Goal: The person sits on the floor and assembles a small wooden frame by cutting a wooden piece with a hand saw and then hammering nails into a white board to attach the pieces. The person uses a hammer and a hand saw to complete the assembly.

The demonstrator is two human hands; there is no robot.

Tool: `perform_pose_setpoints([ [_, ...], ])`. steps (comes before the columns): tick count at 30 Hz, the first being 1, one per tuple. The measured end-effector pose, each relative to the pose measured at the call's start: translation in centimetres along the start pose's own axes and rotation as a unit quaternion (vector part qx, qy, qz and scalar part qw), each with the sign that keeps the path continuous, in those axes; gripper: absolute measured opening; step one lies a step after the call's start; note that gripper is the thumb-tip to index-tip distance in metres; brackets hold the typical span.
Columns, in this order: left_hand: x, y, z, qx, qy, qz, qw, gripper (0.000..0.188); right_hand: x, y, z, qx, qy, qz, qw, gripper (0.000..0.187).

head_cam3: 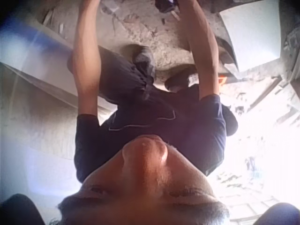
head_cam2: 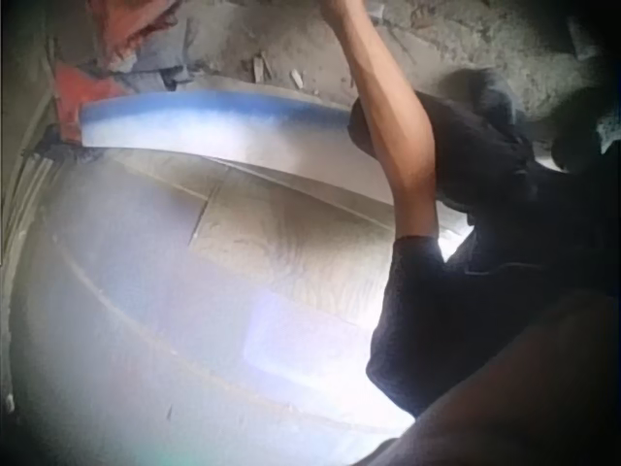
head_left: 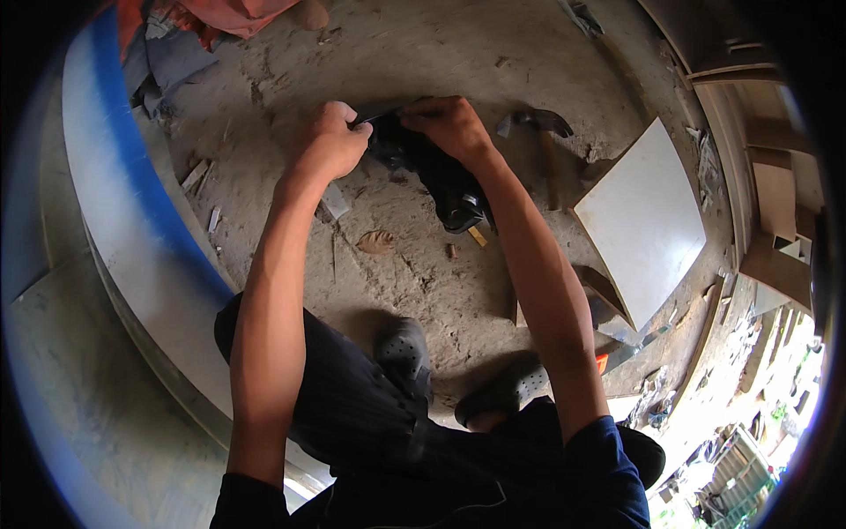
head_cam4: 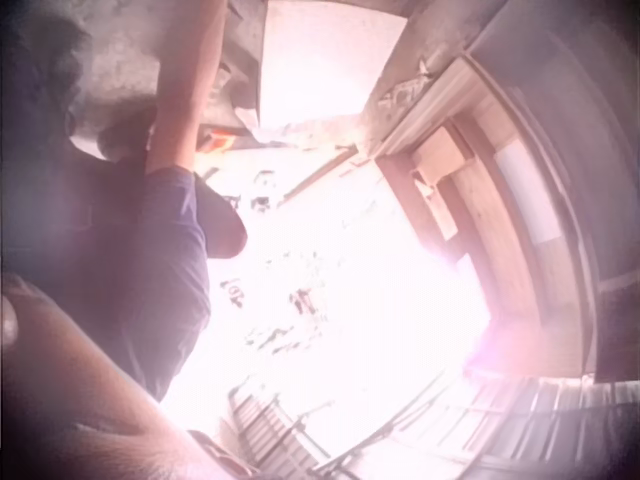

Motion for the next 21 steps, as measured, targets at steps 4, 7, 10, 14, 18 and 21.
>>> perform_pose_setpoints([
  [4,-0.2,0.7,-0.1,-0.025,-0.029,-0.016,0.999,0.035,-0.9,-0.3,1.6,0.092,-0.06,-0.219,0.97,0.027],
  [7,-0.5,1.1,0.6,-0.011,0.009,-0.015,1.0,0.035,-1.5,-1.1,3.1,0.08,-0.095,-0.354,0.927,0.027],
  [10,-0.6,2.3,0.1,0.008,0.01,-0.025,1.0,0.036,-3.0,-1.6,4.6,0.059,-0.114,-0.439,0.889,0.023],
  [14,-0.3,4.6,-0.9,0.063,0.074,-0.046,0.994,0.037,-5.5,-1.7,7.0,0.011,-0.111,-0.501,0.858,0.022],
  [18,1.5,7.3,-1.5,0.15,0.078,0.049,0.984,0.032,-7.2,-1.1,9.2,-0.003,-0.065,-0.522,0.851,0.019],
  [21,3.1,8.7,-1.7,0.174,0.037,0.11,0.978,0.03,-8.1,-0.5,10.7,0.003,-0.018,-0.522,0.853,0.016],
])
Point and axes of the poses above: each hand's wrist, its own z-axis away from the middle knuckle, its own x-axis out of the palm, y = z × x, the point moved 4 cm from there along -z, towards the middle knuckle, and after that the axes turned 7 degrees about z, right-handed, at the moved point
